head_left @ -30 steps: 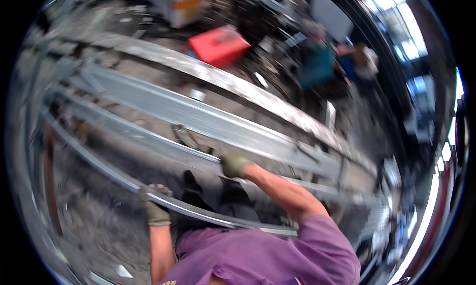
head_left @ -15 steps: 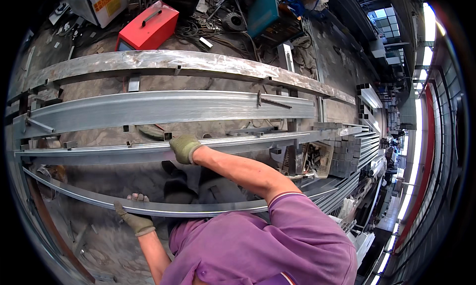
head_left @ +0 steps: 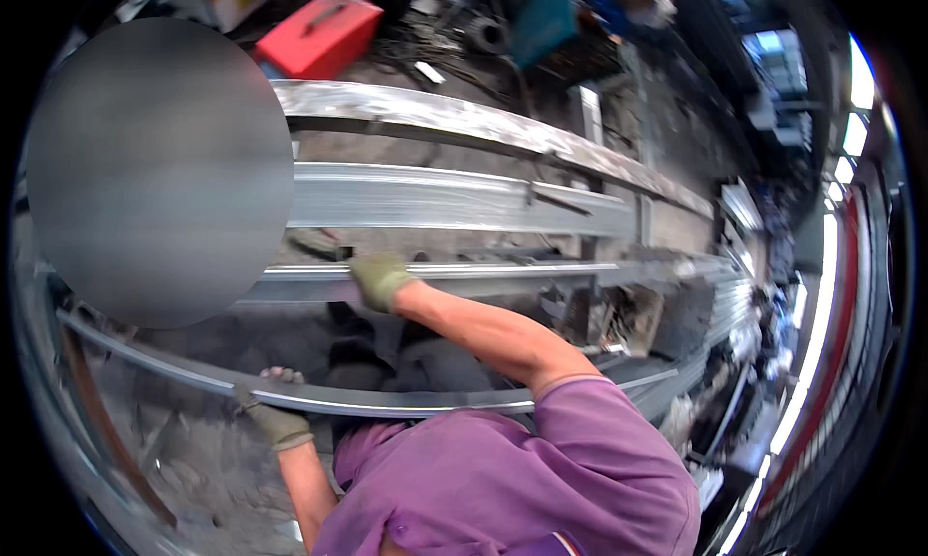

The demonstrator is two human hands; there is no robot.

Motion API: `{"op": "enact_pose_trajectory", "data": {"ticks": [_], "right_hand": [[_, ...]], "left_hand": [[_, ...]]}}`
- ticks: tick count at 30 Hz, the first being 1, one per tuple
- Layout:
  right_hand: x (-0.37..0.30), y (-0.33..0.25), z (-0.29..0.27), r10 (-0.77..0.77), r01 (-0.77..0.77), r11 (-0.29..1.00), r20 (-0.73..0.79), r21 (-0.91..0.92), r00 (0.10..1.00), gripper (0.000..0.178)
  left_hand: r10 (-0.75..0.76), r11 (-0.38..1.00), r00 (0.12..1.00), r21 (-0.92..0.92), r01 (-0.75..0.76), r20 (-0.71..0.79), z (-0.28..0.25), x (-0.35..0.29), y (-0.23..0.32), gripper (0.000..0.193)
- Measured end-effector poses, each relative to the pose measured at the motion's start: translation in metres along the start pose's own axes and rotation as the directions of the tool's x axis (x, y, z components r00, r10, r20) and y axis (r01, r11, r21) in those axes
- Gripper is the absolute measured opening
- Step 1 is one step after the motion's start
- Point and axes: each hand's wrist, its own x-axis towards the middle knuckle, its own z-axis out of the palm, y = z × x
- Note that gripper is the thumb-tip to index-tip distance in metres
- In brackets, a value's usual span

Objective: The person welds metal frame components using a handheld welding torch. They position metal bars, apply welds at joints, and reposition pieces to continue welding along the frame structure.

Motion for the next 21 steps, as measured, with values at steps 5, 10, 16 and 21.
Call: {"op": "enact_pose_trajectory", "data": {"ticks": [5, 10, 16, 21], "right_hand": [[-0.012, -0.012, -0.019, -0.02, 0.018, 1.0, -0.116, -0.024, 0.993, 0.041], [-0.02, 0.002, 0.0, 0.073, -0.071, 0.997, -0.155, 0.019, 0.985, 0.062], [-0.044, -0.019, -0.009, -0.283, 0.216, 0.959, -0.553, -0.185, 0.784, 0.056], [-0.115, -0.071, 0.0, -0.242, 0.325, 0.87, -0.252, 0.371, 0.937, 0.049]], "left_hand": [[0.002, 0.986, 1.0, -0.166, -0.006, -0.024, -0.012, 0.003, 0.003, 0.053], [0.038, 0.991, 0.986, -0.123, -0.059, -0.164, 0.017, 0.009, 0.014, 0.036], [0.141, 0.99, 0.937, 0.04, -0.135, -0.32, 0.036, 0.004, 0.013, 0.045], [0.185, 0.97, 0.882, 0.226, -0.093, -0.433, 0.047, 0.02, -0.001, 0.067]]}}
